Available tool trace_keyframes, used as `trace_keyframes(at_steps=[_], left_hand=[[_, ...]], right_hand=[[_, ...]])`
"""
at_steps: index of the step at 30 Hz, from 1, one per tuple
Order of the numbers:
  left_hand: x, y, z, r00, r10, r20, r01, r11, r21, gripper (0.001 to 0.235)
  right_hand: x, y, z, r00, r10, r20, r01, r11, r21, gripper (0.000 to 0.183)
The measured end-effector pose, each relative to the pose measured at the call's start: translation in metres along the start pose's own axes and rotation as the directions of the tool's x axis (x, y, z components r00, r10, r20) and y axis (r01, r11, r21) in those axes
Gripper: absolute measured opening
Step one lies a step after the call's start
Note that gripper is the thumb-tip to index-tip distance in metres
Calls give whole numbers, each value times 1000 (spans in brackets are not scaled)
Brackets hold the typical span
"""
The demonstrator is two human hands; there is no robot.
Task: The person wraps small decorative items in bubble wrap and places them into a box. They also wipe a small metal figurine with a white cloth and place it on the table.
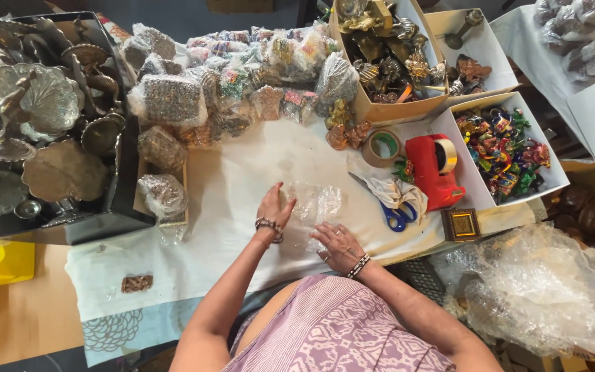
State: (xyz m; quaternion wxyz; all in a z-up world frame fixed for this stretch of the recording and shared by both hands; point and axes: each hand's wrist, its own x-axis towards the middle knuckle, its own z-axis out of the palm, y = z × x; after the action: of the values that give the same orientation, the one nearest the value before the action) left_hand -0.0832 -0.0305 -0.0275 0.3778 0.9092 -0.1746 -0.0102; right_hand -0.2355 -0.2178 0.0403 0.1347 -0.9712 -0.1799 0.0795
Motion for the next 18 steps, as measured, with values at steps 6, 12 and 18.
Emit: trace_keyframes(at_steps=[6, 12, 18], left_hand=[[18, 23, -14, 929, -201, 311, 268, 945, -189, 72], [19, -4, -16, 971, -239, 2, 231, 937, -262, 46], [-7, -2, -22, 949, 274, -155, -214, 924, 318, 59]], right_hand=[[1, 14, 5, 976, 84, -201, -69, 995, 78, 47], [7, 17, 6, 952, 163, -259, -162, 986, 24, 52], [8, 12, 21, 965, 121, -233, -145, 986, -86, 52]])
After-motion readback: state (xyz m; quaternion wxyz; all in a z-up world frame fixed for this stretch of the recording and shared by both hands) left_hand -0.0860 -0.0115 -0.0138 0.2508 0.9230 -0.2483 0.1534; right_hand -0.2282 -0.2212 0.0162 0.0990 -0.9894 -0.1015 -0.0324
